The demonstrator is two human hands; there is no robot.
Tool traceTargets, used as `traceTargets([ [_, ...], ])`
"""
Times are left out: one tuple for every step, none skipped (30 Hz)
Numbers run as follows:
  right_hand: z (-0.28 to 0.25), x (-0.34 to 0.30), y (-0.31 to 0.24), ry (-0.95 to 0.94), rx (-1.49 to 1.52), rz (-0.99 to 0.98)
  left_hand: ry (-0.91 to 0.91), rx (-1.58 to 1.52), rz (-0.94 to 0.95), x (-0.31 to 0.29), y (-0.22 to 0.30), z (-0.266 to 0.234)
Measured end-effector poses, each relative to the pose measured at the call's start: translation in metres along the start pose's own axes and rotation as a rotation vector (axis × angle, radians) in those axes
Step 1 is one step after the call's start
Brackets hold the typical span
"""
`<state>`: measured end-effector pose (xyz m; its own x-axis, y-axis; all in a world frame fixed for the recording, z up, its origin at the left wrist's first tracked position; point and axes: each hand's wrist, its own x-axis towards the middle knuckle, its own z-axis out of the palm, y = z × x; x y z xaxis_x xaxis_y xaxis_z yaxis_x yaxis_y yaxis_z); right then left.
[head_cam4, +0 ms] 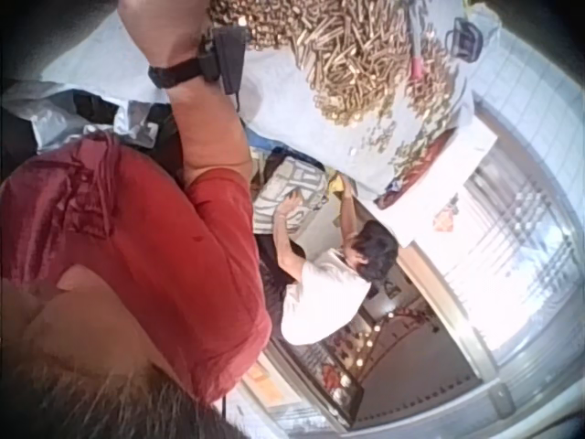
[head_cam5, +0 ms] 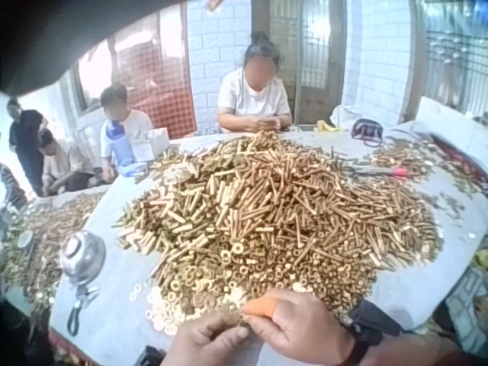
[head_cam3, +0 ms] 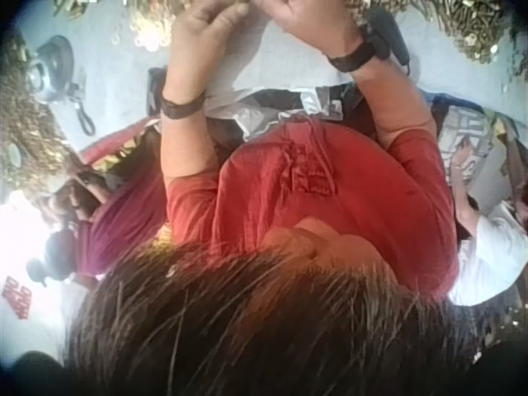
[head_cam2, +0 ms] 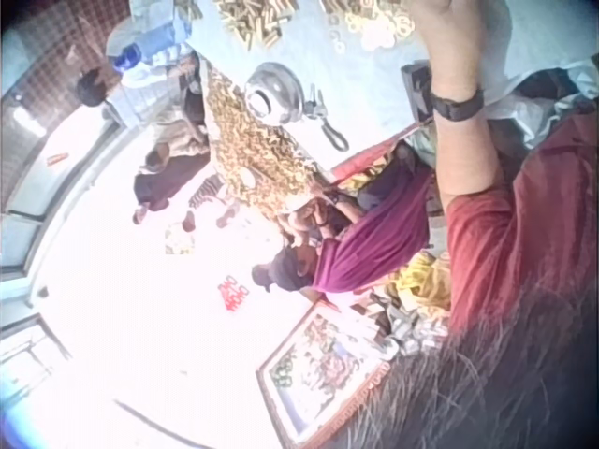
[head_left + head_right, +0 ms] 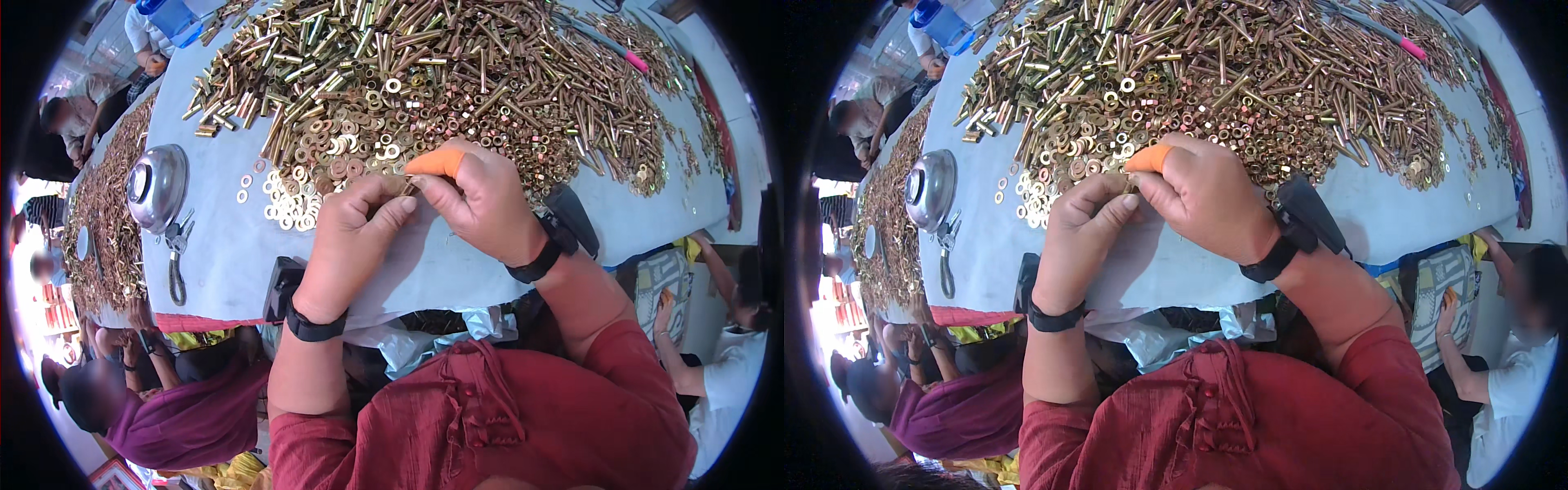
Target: The person assembles expansion bolts by sliding a washer onto a bolt and then inserting the bolt into a metal sleeve. This process is repeated multiple times, with each completed assembly being placed back onto the table.
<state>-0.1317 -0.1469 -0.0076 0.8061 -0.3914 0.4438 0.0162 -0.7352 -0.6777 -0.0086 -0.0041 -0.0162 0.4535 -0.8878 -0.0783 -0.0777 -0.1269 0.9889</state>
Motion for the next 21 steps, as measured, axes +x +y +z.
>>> traceTargets([
  [-0.001, 0.0, 0.001, 0.001, -0.001, 0.0, -0.01, -0.1, -0.054, 0.0, 0.003, 0.0],
  [-0.001, 0.0, 0.002, 0.022, -0.062, -0.089, -0.011, -0.1, -0.054, 0.0, 0.004, 0.0],
  [-0.002, 0.0, 0.003, 0.043, -0.122, -0.178, -0.045, -0.185, -0.094, 0.0, 0.005, 0.0],
  [-0.003, 0.001, 0.004, 0.043, -0.122, -0.177, -0.079, -0.27, -0.136, -0.001, 0.006, -0.001],
  [-0.003, 0.002, 0.004, 0.026, -0.077, -0.158, -0.079, -0.27, -0.137, -0.001, 0.008, 0.0],
  [-0.004, 0.002, 0.004, 0.01, -0.032, -0.138, -0.066, -0.265, -0.153, -0.001, 0.011, 0.001],
  [-0.004, 0.002, 0.002, 0.009, -0.033, -0.138, -0.053, -0.261, -0.168, -0.002, 0.012, 0.001],
  [-0.005, 0.001, -0.002, -0.032, 0.148, 0.071, -0.053, -0.262, -0.169, -0.001, 0.01, 0.002],
  [-0.007, 0.001, -0.004, -0.072, 0.329, 0.281, -0.014, -0.168, -0.062, -0.001, 0.005, 0.003],
  [-0.01, 0.002, -0.006, -0.073, 0.328, 0.284, 0.024, -0.073, 0.044, 0.0, 0.003, 0.004],
  [-0.014, 0.004, -0.007, -0.143, 0.322, 0.301, 0.022, -0.075, 0.042, 0.0, 0.003, 0.005],
  [-0.018, 0.006, -0.008, -0.213, 0.317, 0.317, 0.028, -0.04, 0.07, 0.0, 0.002, 0.004],
  [-0.024, 0.009, -0.009, -0.213, 0.315, 0.319, 0.034, -0.005, 0.099, 0.0, 0.002, 0.004],
  [-0.03, 0.011, -0.01, -0.204, 0.123, 0.268, 0.032, -0.006, 0.098, 0.001, 0.0, 0.003],
  [-0.035, 0.011, -0.009, -0.194, -0.068, 0.216, 0.066, -0.008, 0.106, 0.003, -0.004, 0.001],
  [-0.039, 0.008, -0.006, -0.194, -0.067, 0.215, 0.101, -0.009, 0.113, 0.005, -0.005, 0.0],
  [-0.042, 0.004, -0.001, -0.213, -0.307, 0.135, 0.102, -0.002, 0.026, 0.003, 0.0, -0.002],
  [-0.042, 0.001, 0.003, -0.231, -0.546, 0.052, 0.103, -0.002, 0.025, 0.002, 0.002, -0.002],
  [-0.036, -0.002, 0.008, -0.242, -0.535, 0.071, 0.098, -0.005, 0.009, 0.003, 0.003, -0.002],
  [-0.033, -0.003, 0.012, -0.241, -0.538, 0.074, 0.093, -0.008, -0.008, 0.004, 0.003, -0.001],
  [-0.03, -0.002, 0.013, -0.266, -0.576, 0.031, 0.089, -0.01, -0.007, 0.005, 0.001, 0.0],
])
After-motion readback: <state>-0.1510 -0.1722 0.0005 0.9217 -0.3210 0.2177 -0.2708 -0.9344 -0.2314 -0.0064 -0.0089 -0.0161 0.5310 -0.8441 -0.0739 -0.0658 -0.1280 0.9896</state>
